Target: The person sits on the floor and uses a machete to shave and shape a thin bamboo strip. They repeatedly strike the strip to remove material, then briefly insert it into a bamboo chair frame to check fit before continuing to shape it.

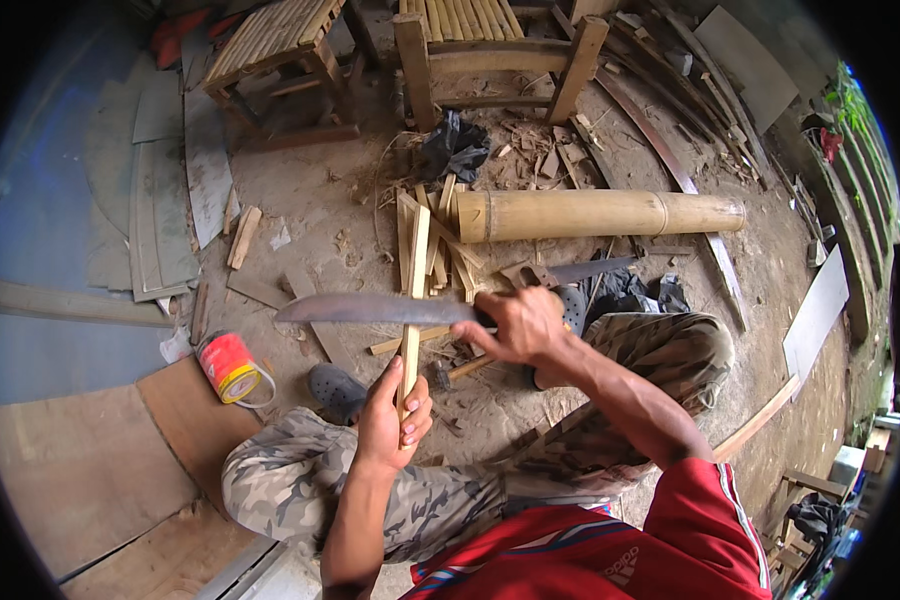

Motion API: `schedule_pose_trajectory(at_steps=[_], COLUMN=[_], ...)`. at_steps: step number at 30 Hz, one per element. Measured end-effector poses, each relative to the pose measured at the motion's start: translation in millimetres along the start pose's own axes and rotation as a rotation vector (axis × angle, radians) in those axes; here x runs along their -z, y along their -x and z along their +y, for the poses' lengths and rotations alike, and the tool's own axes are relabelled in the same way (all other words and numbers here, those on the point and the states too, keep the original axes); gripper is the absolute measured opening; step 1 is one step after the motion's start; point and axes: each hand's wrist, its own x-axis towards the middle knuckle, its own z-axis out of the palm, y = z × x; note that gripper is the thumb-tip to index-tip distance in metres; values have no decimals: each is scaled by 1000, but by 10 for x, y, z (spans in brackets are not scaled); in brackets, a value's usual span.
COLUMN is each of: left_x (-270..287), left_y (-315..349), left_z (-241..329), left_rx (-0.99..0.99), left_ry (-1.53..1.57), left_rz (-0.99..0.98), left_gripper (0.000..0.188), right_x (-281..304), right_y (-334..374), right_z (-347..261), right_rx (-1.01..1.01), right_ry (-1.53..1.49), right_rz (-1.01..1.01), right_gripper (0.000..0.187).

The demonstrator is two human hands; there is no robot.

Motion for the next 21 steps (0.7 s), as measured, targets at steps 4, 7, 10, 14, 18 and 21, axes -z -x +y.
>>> schedule_pose_trajectory(at_steps=[4,7,10,14,18,21], left_x=[-17,-63,-113,-117,-48,-111], left_y=[0,30,-31,-13,42,29], left_z=[2,39,31,50,34,16], left_rx=[33,-8,-4,10,47,89], left_ry=[-56,-68,-51,-66,-104,-71], left_rz=[90,27,90,96,43,33], left_gripper=[30,29,29,29,28,28], right_x=[-72,-21,-35,-86,14,-62], right_y=[142,-43,-109,37,-201,-179], right_z=[-165,148,247,31,432,812], right_rx=[223,-58,-69,49,-199,-224], right_ry=[-8,80,40,12,-30,-21], right_rz=[49,3,77,30,2,185], right_gripper=[66,69,67,66,66,65])
